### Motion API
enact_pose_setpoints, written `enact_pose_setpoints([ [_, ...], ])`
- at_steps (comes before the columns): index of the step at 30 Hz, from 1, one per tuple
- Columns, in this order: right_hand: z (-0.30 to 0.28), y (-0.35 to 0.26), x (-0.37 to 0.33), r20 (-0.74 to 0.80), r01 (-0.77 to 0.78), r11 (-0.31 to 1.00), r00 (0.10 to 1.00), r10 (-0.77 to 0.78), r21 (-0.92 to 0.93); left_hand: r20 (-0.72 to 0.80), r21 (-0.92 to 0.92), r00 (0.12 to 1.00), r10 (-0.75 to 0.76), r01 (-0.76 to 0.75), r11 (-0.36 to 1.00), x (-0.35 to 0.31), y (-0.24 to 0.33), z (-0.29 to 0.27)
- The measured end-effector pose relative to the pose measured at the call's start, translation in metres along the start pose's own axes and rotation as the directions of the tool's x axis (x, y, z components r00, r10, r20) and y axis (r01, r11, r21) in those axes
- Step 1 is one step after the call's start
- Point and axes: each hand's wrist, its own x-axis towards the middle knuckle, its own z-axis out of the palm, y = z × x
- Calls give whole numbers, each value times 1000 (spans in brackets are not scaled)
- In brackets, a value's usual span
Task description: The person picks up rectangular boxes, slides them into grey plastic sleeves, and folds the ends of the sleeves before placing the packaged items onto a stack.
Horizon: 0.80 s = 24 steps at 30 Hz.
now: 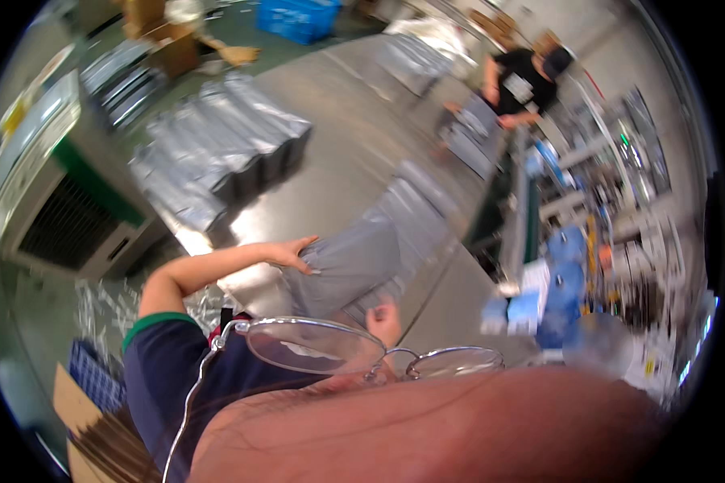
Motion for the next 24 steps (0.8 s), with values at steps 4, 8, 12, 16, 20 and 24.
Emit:
enact_pose_setpoints([
  [4, -4, -30, 20, 46, 144, 926, 984, -170, 349, 108, 825, 994, -13, -82, 559, -101, 33, -48],
  [8, 26, -71, 13, 489, 127, 873, 786, -378, 472, -111, 934, 970, -215, 175, 311, -153, 30, -22],
  [12, 54, -97, 4, 647, 179, 853, 581, -494, 490, -199, 963, 975, 103, 175, 205, -169, 8, 8],
  [16, 72, -121, -5, 713, 177, 829, 434, -550, 531, -300, 876, 946, 122, 223, 428, -210, 39, 14],
  [20, 88, -162, -6, 702, 228, 774, 328, -632, 591, -283, 876, 912, -298, 372, 308, -255, 39, -33],
  [24, 117, -208, 2, 658, 465, 666, 211, -723, 583, -379, 903, 886, -268, 418, 105, -321, -7, -131],
])
